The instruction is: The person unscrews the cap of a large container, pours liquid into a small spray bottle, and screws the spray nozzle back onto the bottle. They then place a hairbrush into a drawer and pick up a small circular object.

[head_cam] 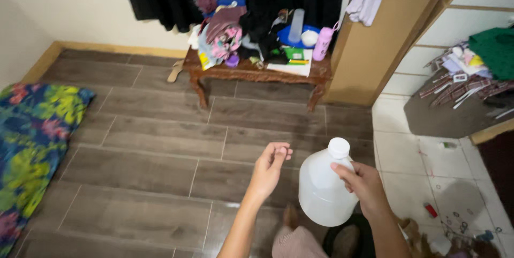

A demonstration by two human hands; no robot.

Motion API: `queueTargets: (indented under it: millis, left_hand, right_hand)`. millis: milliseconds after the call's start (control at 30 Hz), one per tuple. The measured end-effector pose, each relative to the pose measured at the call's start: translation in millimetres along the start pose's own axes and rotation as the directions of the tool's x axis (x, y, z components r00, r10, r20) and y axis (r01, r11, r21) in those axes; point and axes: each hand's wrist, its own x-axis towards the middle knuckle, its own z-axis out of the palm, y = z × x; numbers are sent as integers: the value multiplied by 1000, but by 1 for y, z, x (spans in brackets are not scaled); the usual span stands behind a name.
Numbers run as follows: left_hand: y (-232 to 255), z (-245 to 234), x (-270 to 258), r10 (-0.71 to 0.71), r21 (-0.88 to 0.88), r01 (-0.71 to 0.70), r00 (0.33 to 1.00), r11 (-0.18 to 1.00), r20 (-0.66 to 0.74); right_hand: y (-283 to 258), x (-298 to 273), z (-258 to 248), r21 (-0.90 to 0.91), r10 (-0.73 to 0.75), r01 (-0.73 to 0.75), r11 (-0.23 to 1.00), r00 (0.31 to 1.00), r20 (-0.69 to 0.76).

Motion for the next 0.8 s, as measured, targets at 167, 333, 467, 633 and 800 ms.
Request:
queueTargets:
  millis: [167,333,467,633,800]
  left_hand:
    - [-10,2,116,-15,73,12,999,997,45]
    - [-35,28,244,-54,98,48,997,994,61]
    - [-75,42,328,-63,278,10,982,960,180]
    - [-138,44,433,-39,406,-33,985,913,168]
    - [-180,44,552,-82,419,-16,973,908,214]
  right_hand:
    - [-26,105,-4,-39,36,-38,999,998,-58]
    - [-32,218,-21,-144,71,-79,986,996,-58]
    - [-16,304,-35,-71,87,-94,993,992,-95]
    - [20,416,-56,-174,147,-162,971,984,-97]
    - [65,516,-61,-270,232,-259,927,964,-128]
